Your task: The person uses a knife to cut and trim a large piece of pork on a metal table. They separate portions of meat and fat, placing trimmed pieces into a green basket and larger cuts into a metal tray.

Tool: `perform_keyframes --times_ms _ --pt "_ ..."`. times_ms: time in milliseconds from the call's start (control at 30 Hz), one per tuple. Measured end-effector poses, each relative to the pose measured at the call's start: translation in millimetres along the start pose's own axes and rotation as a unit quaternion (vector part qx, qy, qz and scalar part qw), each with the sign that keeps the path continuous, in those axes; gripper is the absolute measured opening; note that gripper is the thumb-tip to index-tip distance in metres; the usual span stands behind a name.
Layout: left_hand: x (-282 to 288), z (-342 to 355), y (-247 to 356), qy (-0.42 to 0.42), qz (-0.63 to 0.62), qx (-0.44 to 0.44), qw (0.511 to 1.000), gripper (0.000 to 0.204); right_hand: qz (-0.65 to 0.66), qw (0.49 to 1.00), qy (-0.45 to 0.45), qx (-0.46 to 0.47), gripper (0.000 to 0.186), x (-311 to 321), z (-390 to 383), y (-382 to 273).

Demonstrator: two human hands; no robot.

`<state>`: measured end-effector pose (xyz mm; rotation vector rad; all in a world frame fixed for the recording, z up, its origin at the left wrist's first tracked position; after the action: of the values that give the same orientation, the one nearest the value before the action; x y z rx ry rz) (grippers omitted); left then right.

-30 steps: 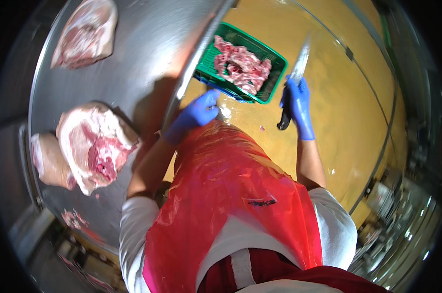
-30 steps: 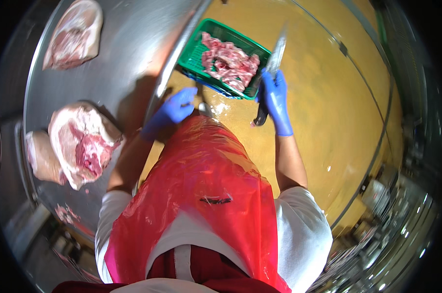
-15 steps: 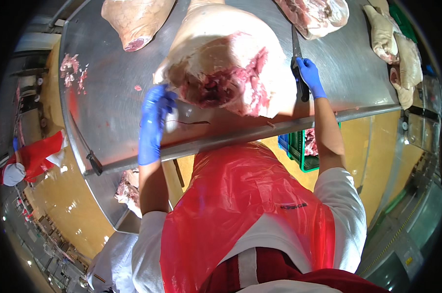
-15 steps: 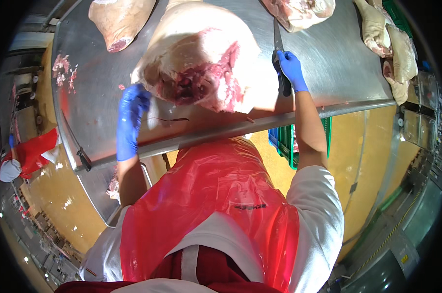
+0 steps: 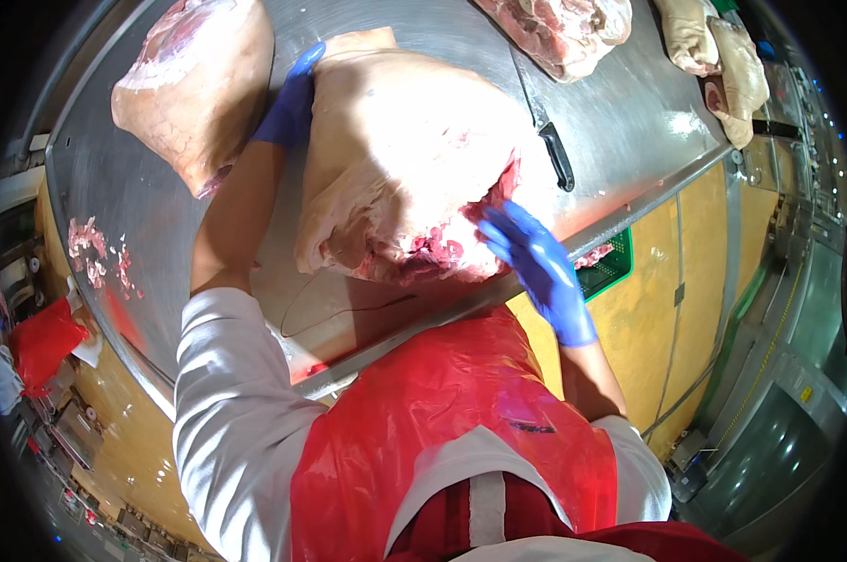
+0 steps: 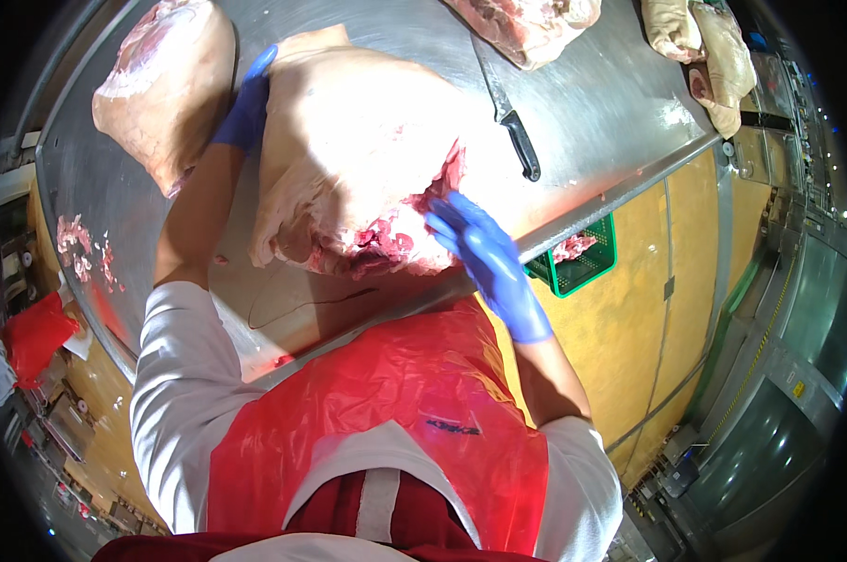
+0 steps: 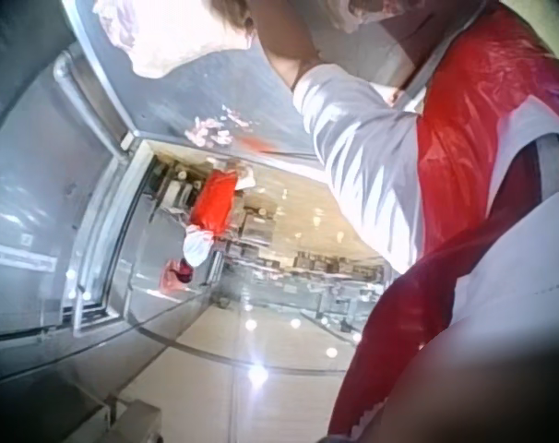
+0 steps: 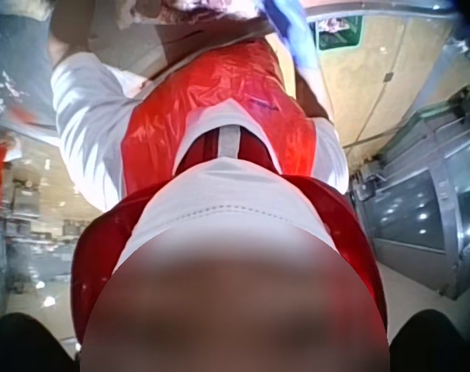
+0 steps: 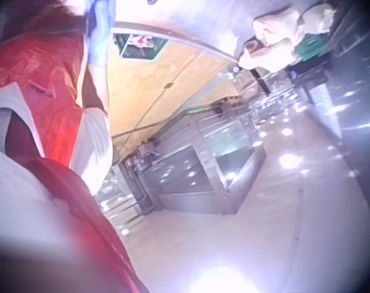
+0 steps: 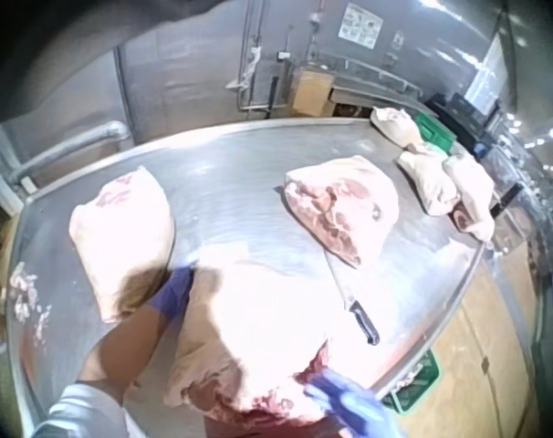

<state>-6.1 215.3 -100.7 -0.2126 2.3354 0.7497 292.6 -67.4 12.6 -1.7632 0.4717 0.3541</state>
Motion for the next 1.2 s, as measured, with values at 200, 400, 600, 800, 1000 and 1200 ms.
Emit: perform_keyframes --times_ms 200,400,600,800,1000,1200 --pt "-30.7 -70.6 -21.0 0.129 0.068 -0.116 0.982 0.056 0.369 0.924 -0.052 -0.088 0.068 43.7 50.0 61.6" --pt "-73.1 -238.7 -126.9 0.119 0.306 -0.422 0.845 0.092 0.188 0.975 0.045 -0.106 0.07 24.6 58.2 49.8" --pt "-72.7 -304.6 -323.9 0.177 0.257 -0.593 0.742 0.108 -0.086 0.985 -0.151 0.02 0.056 -6.6 50.0 44.1" --pt "-88.8 -356.0 -425.2 0.248 -0.291 -0.651 0.656 0.092 -0.357 0.727 -0.393 0.436 0.043 -140.8 -10.9 52.5" --pt "-45.5 -497.8 -565.0 0.359 -0.464 -0.672 0.452 0.08 0.009 0.841 -0.538 -0.052 0.043 -282.5 -172.3 122.9" --pt "-23.9 -607.9 -689.6 0.424 -0.573 -0.659 0.24 0.071 0.068 0.676 -0.665 -0.31 0.044 -379.5 -293.3 336.9"
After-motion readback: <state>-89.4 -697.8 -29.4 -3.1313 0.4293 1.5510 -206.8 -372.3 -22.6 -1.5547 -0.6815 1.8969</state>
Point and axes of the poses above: each hand's wrist, its own z-axis towards the middle knuckle, its own x-axis out of the back of the hand, y = z × x, the point moved 1 cm from there along z, towards the middle knuckle, and after that the axes turned 11 degrees about x, right-handed, at the moved point
